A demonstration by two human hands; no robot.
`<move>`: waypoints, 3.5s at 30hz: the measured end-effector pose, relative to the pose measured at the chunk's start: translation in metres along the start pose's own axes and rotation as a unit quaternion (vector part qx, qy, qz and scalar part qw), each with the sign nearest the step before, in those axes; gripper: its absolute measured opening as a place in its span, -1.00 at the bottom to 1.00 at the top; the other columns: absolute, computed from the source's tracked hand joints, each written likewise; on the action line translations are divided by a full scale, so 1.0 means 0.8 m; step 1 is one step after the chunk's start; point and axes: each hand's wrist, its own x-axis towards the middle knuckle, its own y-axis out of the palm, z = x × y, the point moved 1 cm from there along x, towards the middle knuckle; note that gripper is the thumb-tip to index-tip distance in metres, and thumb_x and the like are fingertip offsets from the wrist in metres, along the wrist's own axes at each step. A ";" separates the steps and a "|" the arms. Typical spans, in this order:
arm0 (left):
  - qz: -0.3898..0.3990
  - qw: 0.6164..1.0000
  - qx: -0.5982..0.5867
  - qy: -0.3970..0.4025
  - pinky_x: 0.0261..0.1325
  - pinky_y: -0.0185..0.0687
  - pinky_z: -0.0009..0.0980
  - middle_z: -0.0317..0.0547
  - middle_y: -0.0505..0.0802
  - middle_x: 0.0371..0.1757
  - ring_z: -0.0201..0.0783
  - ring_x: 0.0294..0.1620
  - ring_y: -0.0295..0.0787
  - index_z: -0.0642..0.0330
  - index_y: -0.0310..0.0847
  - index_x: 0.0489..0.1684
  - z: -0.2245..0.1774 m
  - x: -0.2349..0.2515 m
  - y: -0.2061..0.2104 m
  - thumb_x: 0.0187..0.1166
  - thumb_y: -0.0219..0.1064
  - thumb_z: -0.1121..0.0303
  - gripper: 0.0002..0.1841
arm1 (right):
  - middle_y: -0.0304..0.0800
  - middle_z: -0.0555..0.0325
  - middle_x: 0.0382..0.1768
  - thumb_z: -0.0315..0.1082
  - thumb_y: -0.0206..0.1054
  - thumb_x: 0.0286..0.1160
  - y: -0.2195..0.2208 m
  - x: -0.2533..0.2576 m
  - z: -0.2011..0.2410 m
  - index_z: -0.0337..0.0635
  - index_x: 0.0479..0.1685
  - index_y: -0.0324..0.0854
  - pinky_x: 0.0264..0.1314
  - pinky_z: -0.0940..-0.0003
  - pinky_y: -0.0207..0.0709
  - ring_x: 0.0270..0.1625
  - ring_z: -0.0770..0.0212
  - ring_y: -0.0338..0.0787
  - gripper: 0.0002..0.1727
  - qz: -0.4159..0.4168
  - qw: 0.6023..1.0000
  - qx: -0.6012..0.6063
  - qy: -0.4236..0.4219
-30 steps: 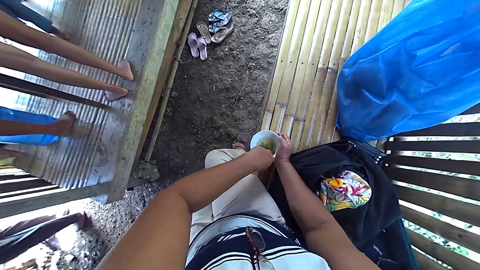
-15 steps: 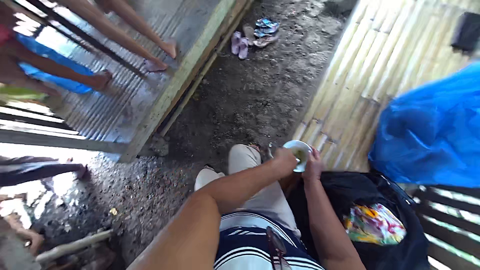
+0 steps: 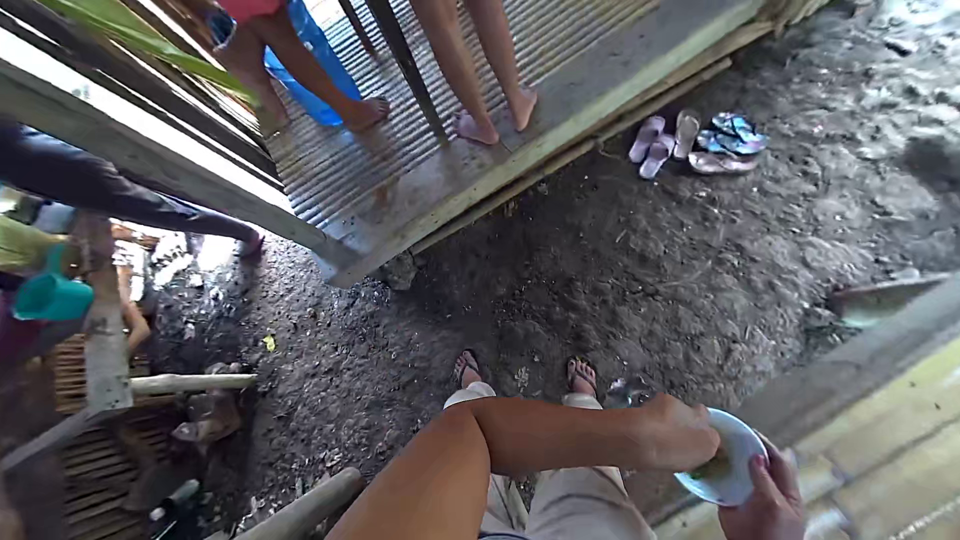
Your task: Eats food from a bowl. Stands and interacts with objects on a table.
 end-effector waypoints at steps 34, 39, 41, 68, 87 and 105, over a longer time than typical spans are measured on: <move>-0.309 0.732 -0.282 -0.538 0.31 0.62 0.23 0.19 0.74 0.38 0.21 0.36 0.72 0.15 0.71 0.32 0.315 -0.786 -0.081 0.53 0.16 0.62 -0.57 | 0.71 -0.08 0.19 -0.45 -0.10 0.82 0.881 -0.282 0.162 -0.33 0.50 0.38 0.22 0.17 0.70 0.15 0.17 0.78 -0.61 0.644 0.740 -0.062 0.184; -0.374 0.637 -0.314 -0.596 0.30 0.65 0.20 0.25 0.71 0.39 0.24 0.31 0.75 0.26 0.64 0.32 0.324 -0.810 -0.057 0.59 0.15 0.60 -0.63 | 0.71 -0.09 0.24 -0.46 -0.09 0.79 0.942 -0.309 0.145 -0.33 0.50 0.39 0.24 0.17 0.70 0.19 0.16 0.77 -0.60 0.727 0.654 -0.110 0.175; -0.366 0.611 -0.321 -0.625 0.24 0.66 0.23 0.28 0.69 0.41 0.28 0.29 0.75 0.27 0.61 0.32 0.329 -0.808 -0.052 0.56 0.18 0.60 -0.63 | 0.69 -0.10 0.24 -0.47 -0.08 0.76 0.963 -0.316 0.142 -0.35 0.51 0.35 0.23 0.18 0.70 0.19 0.16 0.77 -0.59 0.762 0.612 -0.118 0.177; -0.763 0.139 -0.538 -0.329 0.03 0.86 -0.30 0.03 0.81 0.08 -0.26 -0.14 0.87 0.39 0.56 0.26 0.485 -1.055 0.143 0.60 0.37 0.54 -0.70 | 0.76 -0.09 0.15 -0.43 -0.08 0.79 1.216 -0.551 0.046 -0.24 0.52 0.37 0.13 0.09 0.74 0.10 0.10 0.82 -0.60 0.776 0.542 -0.179 0.267; -0.768 0.280 -0.176 -0.549 0.41 0.72 -0.15 0.01 0.92 0.16 -0.15 0.23 0.87 0.19 0.84 0.22 0.785 -1.334 0.215 0.68 0.24 0.43 -0.70 | 0.75 -0.12 0.14 -0.42 -0.07 0.84 1.609 -0.800 -0.063 -0.26 0.52 0.35 0.10 0.08 0.75 0.09 0.08 0.82 -0.62 0.742 0.597 -0.151 0.265; -0.796 0.240 -0.427 -0.357 -0.16 0.76 -0.40 0.07 0.70 0.45 -0.40 -0.30 0.77 0.26 -0.03 0.87 1.124 -1.662 0.262 0.50 0.26 0.60 -0.17 | 0.71 -0.12 0.21 -0.41 -0.11 0.83 2.014 -0.966 -0.162 -0.26 0.58 0.29 0.17 0.09 0.73 0.15 0.09 0.79 -0.58 0.743 0.607 -0.137 0.248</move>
